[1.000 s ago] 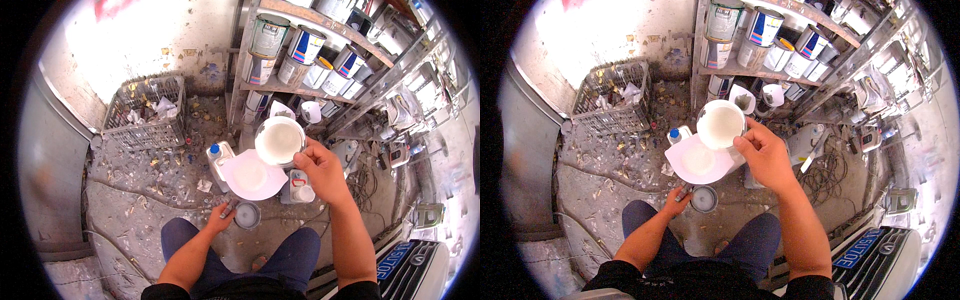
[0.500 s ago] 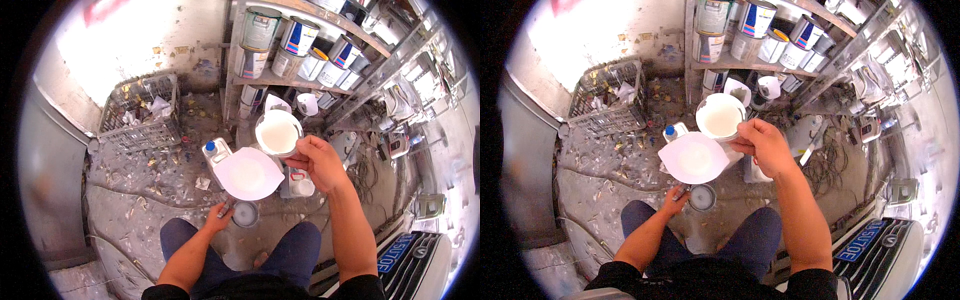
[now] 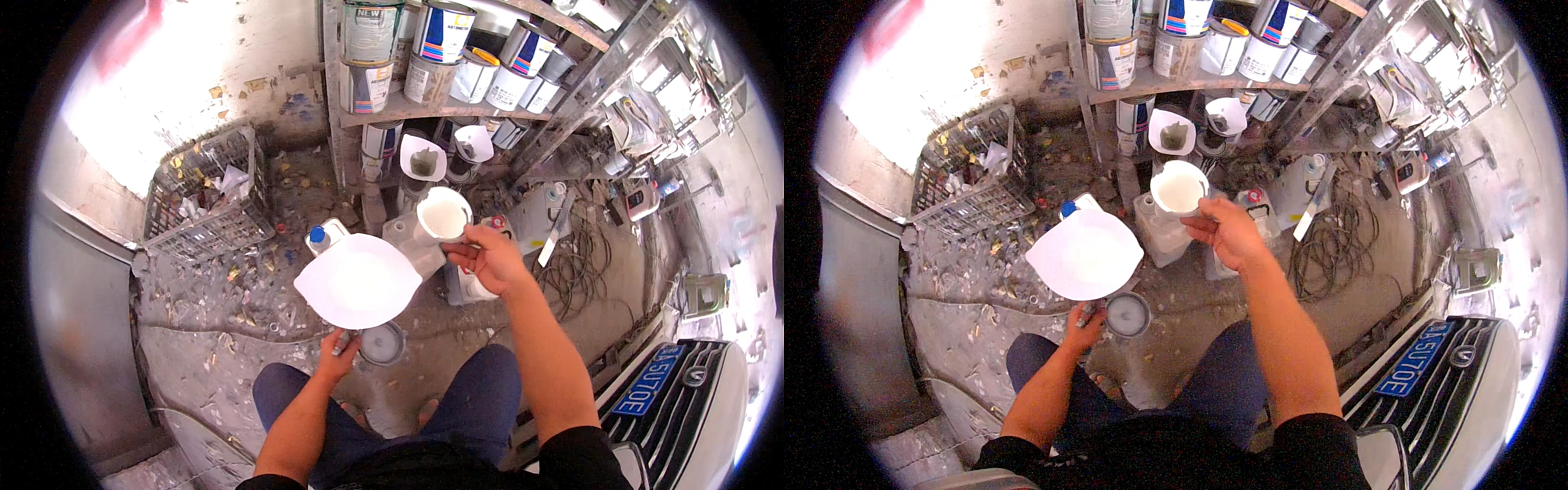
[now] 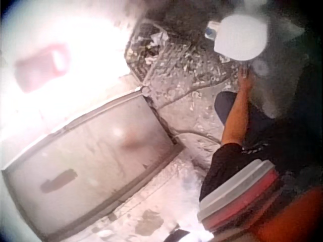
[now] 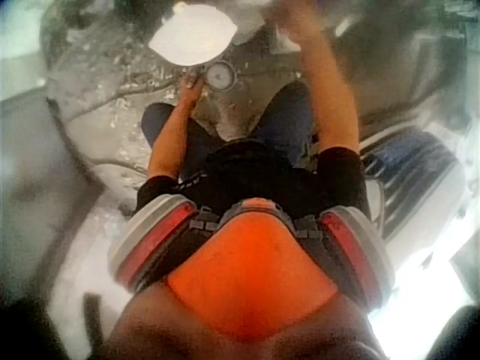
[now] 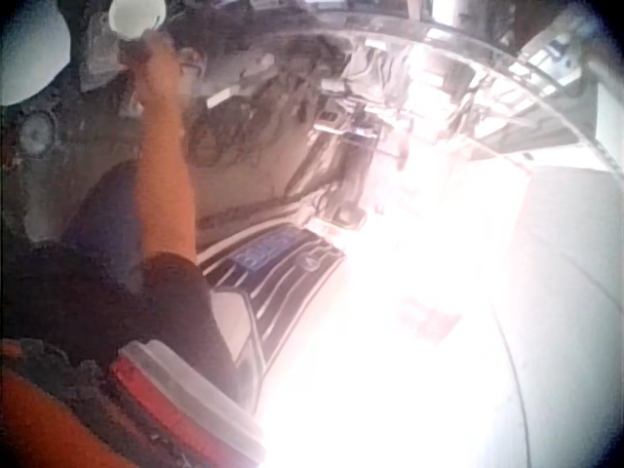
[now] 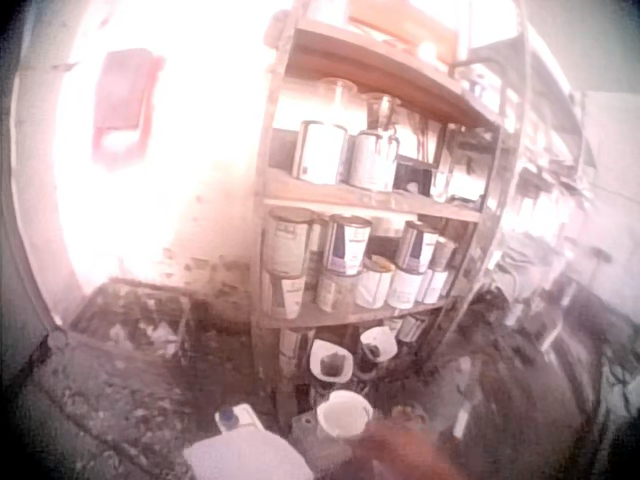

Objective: The person mixes white paint in a container using a funnel and a metal ruler, then pours the mixture into a spray gun. They walk to a white car with masked areas and spray paint the rear bumper, then use a scraper tool to remove a piece of masking tape from the painted surface.

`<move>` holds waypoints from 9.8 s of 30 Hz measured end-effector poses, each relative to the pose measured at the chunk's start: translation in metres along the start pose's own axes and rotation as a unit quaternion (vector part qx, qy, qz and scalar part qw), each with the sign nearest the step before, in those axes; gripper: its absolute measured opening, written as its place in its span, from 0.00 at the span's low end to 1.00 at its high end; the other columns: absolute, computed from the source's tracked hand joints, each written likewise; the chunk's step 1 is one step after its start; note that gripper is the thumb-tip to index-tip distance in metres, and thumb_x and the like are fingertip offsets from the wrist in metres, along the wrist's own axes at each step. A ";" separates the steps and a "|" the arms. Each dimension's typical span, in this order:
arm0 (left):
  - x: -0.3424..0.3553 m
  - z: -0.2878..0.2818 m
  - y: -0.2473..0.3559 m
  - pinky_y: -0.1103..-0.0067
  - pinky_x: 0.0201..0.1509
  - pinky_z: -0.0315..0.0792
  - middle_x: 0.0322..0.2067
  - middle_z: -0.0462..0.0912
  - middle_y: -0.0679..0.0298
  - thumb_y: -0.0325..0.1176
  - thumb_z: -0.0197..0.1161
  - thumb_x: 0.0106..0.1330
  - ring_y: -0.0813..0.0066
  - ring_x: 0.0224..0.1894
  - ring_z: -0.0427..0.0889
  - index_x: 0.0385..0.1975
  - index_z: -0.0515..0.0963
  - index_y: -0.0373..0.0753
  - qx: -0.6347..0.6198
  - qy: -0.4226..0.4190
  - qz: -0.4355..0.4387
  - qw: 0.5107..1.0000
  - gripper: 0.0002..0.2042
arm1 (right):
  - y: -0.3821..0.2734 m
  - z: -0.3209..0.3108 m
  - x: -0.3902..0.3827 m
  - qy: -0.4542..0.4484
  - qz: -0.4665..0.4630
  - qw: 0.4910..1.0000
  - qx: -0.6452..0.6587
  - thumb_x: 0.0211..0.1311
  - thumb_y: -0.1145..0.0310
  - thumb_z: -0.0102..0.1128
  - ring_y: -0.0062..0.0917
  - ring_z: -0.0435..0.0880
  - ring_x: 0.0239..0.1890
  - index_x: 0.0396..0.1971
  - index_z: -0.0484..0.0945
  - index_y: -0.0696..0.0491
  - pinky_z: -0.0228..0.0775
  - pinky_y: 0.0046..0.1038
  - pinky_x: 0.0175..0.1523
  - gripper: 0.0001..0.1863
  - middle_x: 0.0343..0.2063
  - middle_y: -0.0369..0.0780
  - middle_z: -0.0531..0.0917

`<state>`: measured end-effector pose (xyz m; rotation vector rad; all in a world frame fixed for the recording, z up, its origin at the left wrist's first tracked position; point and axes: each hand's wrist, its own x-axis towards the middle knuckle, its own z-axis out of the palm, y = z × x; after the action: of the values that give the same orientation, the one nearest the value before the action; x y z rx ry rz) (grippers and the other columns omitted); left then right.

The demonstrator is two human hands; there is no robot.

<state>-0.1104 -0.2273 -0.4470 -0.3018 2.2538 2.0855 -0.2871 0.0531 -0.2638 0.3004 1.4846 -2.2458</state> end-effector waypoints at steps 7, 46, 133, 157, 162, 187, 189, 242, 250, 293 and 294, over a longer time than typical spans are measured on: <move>0.001 -0.013 -0.015 0.79 0.31 0.69 0.27 0.77 0.68 0.28 0.61 0.60 0.81 0.28 0.72 0.35 0.75 0.34 0.030 -0.006 -0.006 1.000 0.07 | 0.094 -0.056 0.044 0.093 0.035 0.995 0.001 0.60 0.64 0.59 0.25 0.80 0.35 0.34 0.73 0.54 0.75 0.27 0.39 0.10 0.32 0.37 0.80; -0.011 -0.013 -0.040 0.79 0.31 0.70 0.24 0.78 0.67 0.25 0.61 0.59 0.78 0.29 0.76 0.32 0.77 0.33 0.095 0.034 0.072 0.992 0.04 | 0.215 -0.175 0.039 0.399 0.029 0.879 0.260 0.66 0.62 0.52 0.28 0.78 0.29 0.32 0.71 0.53 0.74 0.28 0.35 0.09 0.27 0.37 0.75; -0.004 0.003 0.010 0.73 0.28 0.69 0.19 0.76 0.56 0.34 0.63 0.56 0.76 0.22 0.71 0.28 0.74 0.34 0.124 0.052 0.093 0.987 0.09 | -0.056 0.149 -0.117 -0.054 -0.566 0.425 -0.704 0.39 0.70 0.60 0.38 0.80 0.43 0.22 0.74 0.53 0.73 0.36 0.47 0.07 0.53 0.52 0.72; -0.002 0.002 0.011 0.75 0.33 0.71 0.23 0.79 0.59 0.32 0.62 0.57 0.78 0.28 0.75 0.35 0.77 0.35 0.037 0.005 0.070 0.997 0.09 | -0.057 0.154 -0.120 -0.055 -0.578 0.409 -0.704 0.40 0.71 0.59 0.38 0.80 0.44 0.22 0.75 0.54 0.73 0.35 0.46 0.06 0.53 0.52 0.72; -0.004 0.003 0.015 0.75 0.34 0.71 0.24 0.80 0.58 0.32 0.62 0.57 0.78 0.29 0.76 0.37 0.77 0.35 0.078 0.020 0.074 0.994 0.10 | -0.059 0.155 -0.122 -0.054 -0.584 0.405 -0.701 0.40 0.71 0.59 0.38 0.80 0.44 0.22 0.75 0.54 0.73 0.34 0.46 0.06 0.53 0.52 0.72; -0.006 0.008 0.018 0.75 0.36 0.71 0.27 0.82 0.57 0.31 0.62 0.57 0.76 0.30 0.79 0.41 0.77 0.35 0.069 0.078 0.177 0.979 0.13 | -0.061 0.151 -0.127 -0.041 -0.588 0.393 -0.706 0.40 0.71 0.60 0.36 0.80 0.44 0.21 0.74 0.54 0.74 0.32 0.45 0.06 0.53 0.52 0.73; -0.006 0.009 0.018 0.76 0.37 0.71 0.28 0.82 0.57 0.32 0.62 0.57 0.76 0.31 0.79 0.41 0.77 0.35 0.072 0.074 0.167 0.981 0.13 | -0.061 0.150 -0.126 -0.041 -0.590 0.395 -0.703 0.40 0.71 0.60 0.36 0.80 0.44 0.21 0.74 0.54 0.74 0.32 0.45 0.06 0.53 0.52 0.73; -0.004 0.007 0.016 0.76 0.35 0.71 0.26 0.81 0.59 0.31 0.62 0.58 0.79 0.30 0.76 0.40 0.77 0.35 0.069 -0.009 0.064 0.995 0.11 | -0.059 0.138 -0.129 -0.026 -0.501 0.602 -0.621 0.49 0.73 0.63 0.40 0.81 0.42 0.22 0.74 0.56 0.75 0.36 0.42 0.06 0.52 0.54 0.72; -0.002 0.011 0.001 0.75 0.32 0.70 0.23 0.80 0.59 0.32 0.62 0.58 0.78 0.27 0.76 0.39 0.76 0.37 0.049 -0.021 0.079 0.995 0.11 | -0.058 0.111 -0.118 -0.010 -0.434 0.741 -0.512 0.57 0.68 0.61 0.30 0.81 0.35 0.23 0.74 0.58 0.73 0.27 0.38 0.10 0.51 0.54 0.73; -0.016 -0.007 -0.065 0.71 0.46 0.71 0.38 0.81 0.57 0.29 0.61 0.58 0.63 0.41 0.78 0.41 0.78 0.35 0.246 -0.037 0.118 0.961 0.12 | 0.213 -0.190 0.015 0.378 -0.036 0.916 0.130 0.67 0.62 0.49 0.30 0.78 0.41 0.37 0.68 0.58 0.72 0.28 0.41 0.13 0.38 0.42 0.74; -0.017 -0.008 -0.066 0.68 0.50 0.69 0.40 0.81 0.56 0.29 0.59 0.57 0.58 0.44 0.77 0.42 0.77 0.36 0.197 -0.045 0.063 0.977 0.13 | 0.213 -0.189 0.012 0.381 -0.024 0.912 0.149 0.67 0.61 0.48 0.30 0.78 0.39 0.36 0.68 0.57 0.72 0.27 0.39 0.13 0.35 0.41 0.74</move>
<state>-0.0813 -0.2380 -0.5077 -0.0409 2.6138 1.6056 -0.2088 0.1519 -0.5198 1.3791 1.4621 -2.5274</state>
